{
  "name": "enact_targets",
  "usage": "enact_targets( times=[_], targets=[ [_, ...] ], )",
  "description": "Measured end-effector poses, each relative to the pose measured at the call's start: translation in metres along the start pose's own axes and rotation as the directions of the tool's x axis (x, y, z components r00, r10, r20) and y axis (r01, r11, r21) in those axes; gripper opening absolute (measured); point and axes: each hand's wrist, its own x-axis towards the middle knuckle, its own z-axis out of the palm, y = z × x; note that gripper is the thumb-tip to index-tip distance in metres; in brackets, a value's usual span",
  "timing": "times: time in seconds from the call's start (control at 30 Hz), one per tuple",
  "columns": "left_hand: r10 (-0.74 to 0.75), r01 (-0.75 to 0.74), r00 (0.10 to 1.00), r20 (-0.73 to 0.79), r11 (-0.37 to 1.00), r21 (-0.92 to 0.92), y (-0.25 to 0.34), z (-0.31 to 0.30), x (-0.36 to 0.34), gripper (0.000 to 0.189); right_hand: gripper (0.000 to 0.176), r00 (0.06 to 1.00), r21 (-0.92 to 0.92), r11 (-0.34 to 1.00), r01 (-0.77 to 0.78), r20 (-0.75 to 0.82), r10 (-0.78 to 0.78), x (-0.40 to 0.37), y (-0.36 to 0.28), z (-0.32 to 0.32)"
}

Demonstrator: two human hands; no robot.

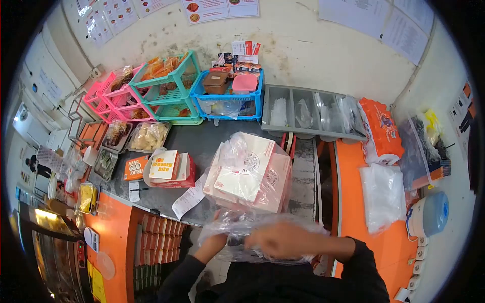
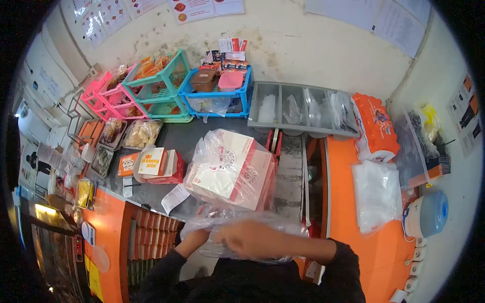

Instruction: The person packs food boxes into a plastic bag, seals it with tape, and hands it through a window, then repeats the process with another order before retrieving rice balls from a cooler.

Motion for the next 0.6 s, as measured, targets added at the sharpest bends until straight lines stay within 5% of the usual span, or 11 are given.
enact_targets(
  times=[0.03, 0.07, 0.13, 0.23, 0.33, 0.37, 0.4, 0.43, 0.47, 0.53, 0.6],
  targets=[
    [0.026, -0.028, 0.999, 0.032, 0.998, 0.064, 0.003, -0.003, 0.003, 0.038, 0.032, 0.908, -0.045, 0.936, -0.348, -0.264, 0.325, 0.022, -0.017, -0.021],
    [0.034, -0.036, 0.999, 0.031, 0.997, 0.063, 0.009, -0.013, 0.01, 0.038, 0.038, 0.703, -0.323, 0.92, -0.221, -0.707, -0.079, 0.05, 0.015, -0.025],
    [-0.142, 0.275, 0.875, 0.463, 0.933, -0.233, 0.021, -0.037, 0.025, 0.041, 0.041, 0.612, -0.628, 0.605, -0.49, -0.742, -0.275, 0.091, 0.048, -0.046],
    [0.083, 0.374, 0.738, 0.67, 0.775, -0.509, 0.031, -0.033, 0.015, 0.037, 0.043, 0.738, -0.649, 0.59, -0.481, -0.662, -0.127, 0.121, 0.064, -0.03],
    [0.025, 0.269, 0.942, 0.336, 0.546, -0.794, 0.051, -0.084, -0.028, 0.026, 0.028, 0.724, -0.697, 0.463, -0.548, -0.672, -0.154, 0.135, 0.088, -0.02],
    [-0.217, 0.3, 0.946, 0.24, 0.309, -0.903, 0.051, -0.069, -0.073, 0.024, 0.028, 0.739, -0.708, 0.467, -0.53, -0.655, -0.155, 0.137, 0.083, -0.023],
    [-0.466, 0.218, 0.876, -0.122, 0.61, -0.762, 0.059, -0.071, -0.08, 0.021, 0.021, 0.731, -0.647, 0.481, -0.592, -0.682, -0.018, 0.136, 0.074, -0.028],
    [-0.623, 0.386, 0.633, -0.46, 0.769, -0.509, 0.066, -0.073, -0.086, 0.019, 0.015, 0.709, -0.582, 0.482, -0.655, -0.694, 0.125, 0.135, 0.068, -0.032],
    [-0.639, 0.405, 0.622, -0.453, 0.758, -0.512, 0.064, -0.071, -0.089, 0.019, 0.015, 0.723, -0.59, 0.488, -0.643, -0.679, 0.132, 0.135, 0.067, -0.035],
    [-0.867, 0.476, 0.479, 0.138, 0.124, -0.871, 0.057, -0.044, -0.095, 0.023, 0.016, 0.719, -0.56, 0.513, -0.651, -0.671, 0.18, 0.132, 0.068, -0.041],
    [-0.788, 0.429, 0.531, 0.31, -0.066, -0.901, 0.047, 0.007, -0.101, 0.023, 0.017, 0.722, -0.521, 0.633, -0.572, -0.686, 0.088, 0.128, 0.078, -0.044]
  ],
)
